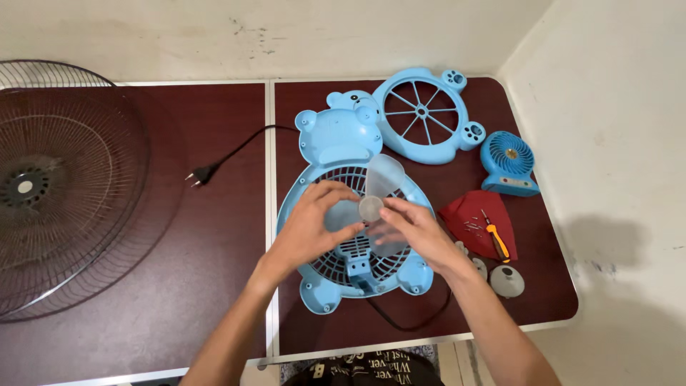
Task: The person disassembles a blue bear-shaped electric fan on a table. They use a screwdriver to remove screws from the fan housing, then detach the motor assembly from the frame.
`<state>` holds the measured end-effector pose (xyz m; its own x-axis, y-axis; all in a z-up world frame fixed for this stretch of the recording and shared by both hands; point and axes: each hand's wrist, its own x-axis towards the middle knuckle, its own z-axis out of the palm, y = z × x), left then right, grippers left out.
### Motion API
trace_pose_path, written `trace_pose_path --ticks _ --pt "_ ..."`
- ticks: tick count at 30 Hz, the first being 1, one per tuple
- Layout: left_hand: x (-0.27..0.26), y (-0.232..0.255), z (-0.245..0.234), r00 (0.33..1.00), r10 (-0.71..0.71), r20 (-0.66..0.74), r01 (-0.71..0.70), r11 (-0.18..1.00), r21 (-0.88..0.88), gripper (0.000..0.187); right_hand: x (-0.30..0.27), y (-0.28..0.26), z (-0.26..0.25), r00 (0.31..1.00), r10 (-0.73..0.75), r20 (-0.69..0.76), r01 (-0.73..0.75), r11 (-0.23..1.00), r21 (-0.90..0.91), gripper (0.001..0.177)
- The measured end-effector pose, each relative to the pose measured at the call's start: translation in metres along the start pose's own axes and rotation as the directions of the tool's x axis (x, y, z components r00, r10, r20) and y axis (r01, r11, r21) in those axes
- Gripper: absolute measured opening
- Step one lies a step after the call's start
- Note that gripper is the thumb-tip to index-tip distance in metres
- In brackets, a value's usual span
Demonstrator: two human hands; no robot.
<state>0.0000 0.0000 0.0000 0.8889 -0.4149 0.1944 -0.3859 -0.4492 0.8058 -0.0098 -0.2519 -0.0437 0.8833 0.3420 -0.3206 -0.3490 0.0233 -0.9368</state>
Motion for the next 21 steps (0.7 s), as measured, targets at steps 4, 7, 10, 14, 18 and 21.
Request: trace_pose_path --ticks 4,7,10,14,18,21 --pt "-0.008 0.015 0.007 0.995 0.006 -0.101 -0.007 1.000 -0.015 0.041 -0.023 -0.009 0.013 0.987 -0.127 -0.095 0.116 0.987 -0.112 0.053" --pt "-0.010 0.024 0.013 0.991 0.028 -0.133 -0.029 1.000 -0.004 0.040 -0.043 -0.015 0.021 0.948 -0.256 -0.190 0.186 0.929 -0.321 0.055" --pt "-0.005 0.034 0.024 0.989 0.051 -0.136 -0.051 0.999 0.009 0.039 -0.059 -0.022 0.026 0.872 -0.375 -0.314 0.122 0.788 -0.603 0.052" --pt "0.008 0.047 0.043 0.983 0.165 -0.079 -0.161 0.986 0.049 0.040 -0.068 -0.033 0.019 0.726 -0.593 -0.349 0.170 0.645 -0.745 0.057" --pt "0.033 0.053 0.063 0.972 0.233 -0.015 -0.231 0.969 0.083 0.039 -0.076 -0.039 -0.003 0.680 -0.644 -0.349 0.137 0.580 -0.803 0.051" --pt "0.055 0.056 0.076 0.953 0.301 0.000 -0.299 0.946 0.123 0.045 -0.072 -0.038 -0.027 0.651 -0.644 -0.401 0.101 0.597 -0.796 0.049"
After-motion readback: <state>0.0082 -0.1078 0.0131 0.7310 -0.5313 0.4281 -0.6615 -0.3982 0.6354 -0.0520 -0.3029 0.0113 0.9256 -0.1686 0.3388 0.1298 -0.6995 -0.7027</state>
